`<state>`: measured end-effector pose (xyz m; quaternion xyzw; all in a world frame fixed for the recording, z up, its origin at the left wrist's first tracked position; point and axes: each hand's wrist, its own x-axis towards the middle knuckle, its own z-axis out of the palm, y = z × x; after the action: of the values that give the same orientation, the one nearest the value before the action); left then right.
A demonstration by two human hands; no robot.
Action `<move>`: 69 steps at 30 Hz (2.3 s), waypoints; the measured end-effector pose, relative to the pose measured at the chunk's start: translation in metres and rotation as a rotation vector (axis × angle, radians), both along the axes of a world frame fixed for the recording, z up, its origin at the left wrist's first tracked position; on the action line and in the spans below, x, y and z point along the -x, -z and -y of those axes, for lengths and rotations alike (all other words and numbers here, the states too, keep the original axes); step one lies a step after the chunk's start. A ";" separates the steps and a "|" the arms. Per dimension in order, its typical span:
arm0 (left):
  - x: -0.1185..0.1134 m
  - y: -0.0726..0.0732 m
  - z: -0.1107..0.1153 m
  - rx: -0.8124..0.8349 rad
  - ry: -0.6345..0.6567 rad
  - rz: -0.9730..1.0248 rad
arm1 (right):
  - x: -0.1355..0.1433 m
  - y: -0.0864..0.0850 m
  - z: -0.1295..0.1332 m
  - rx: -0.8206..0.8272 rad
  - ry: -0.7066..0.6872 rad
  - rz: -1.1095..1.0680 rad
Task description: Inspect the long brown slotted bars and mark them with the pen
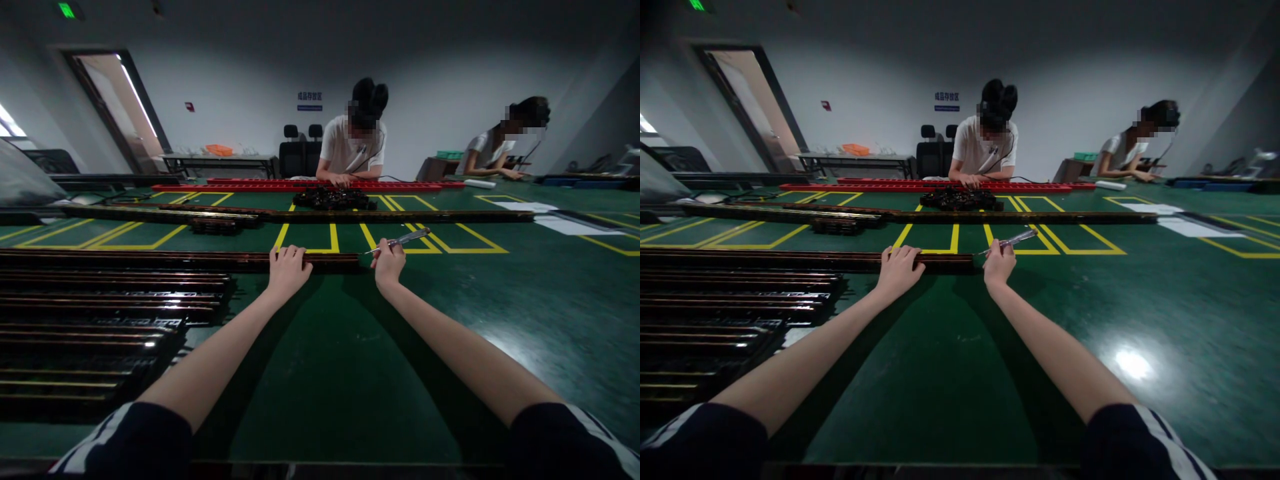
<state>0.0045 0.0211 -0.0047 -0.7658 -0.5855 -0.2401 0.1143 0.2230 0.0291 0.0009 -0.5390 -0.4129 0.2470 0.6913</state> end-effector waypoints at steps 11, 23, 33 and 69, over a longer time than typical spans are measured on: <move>0.000 0.000 0.001 -0.009 -0.073 -0.003 | 0.016 -0.001 0.008 -0.162 -0.153 0.680; -0.006 -0.003 0.006 -0.023 0.008 -0.111 | 0.027 -0.001 0.011 -0.206 -0.335 1.283; -0.007 -0.008 0.008 0.020 0.040 -0.077 | 0.032 -0.006 0.015 -0.093 -0.297 1.438; -0.006 -0.011 0.007 0.131 0.073 -0.057 | 0.006 0.004 0.006 0.039 -0.192 1.301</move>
<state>0.0104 0.0143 0.0059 -0.7992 -0.5680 -0.1832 0.0716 0.2169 0.0230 -0.0035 -0.5514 -0.7885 -0.0614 0.2655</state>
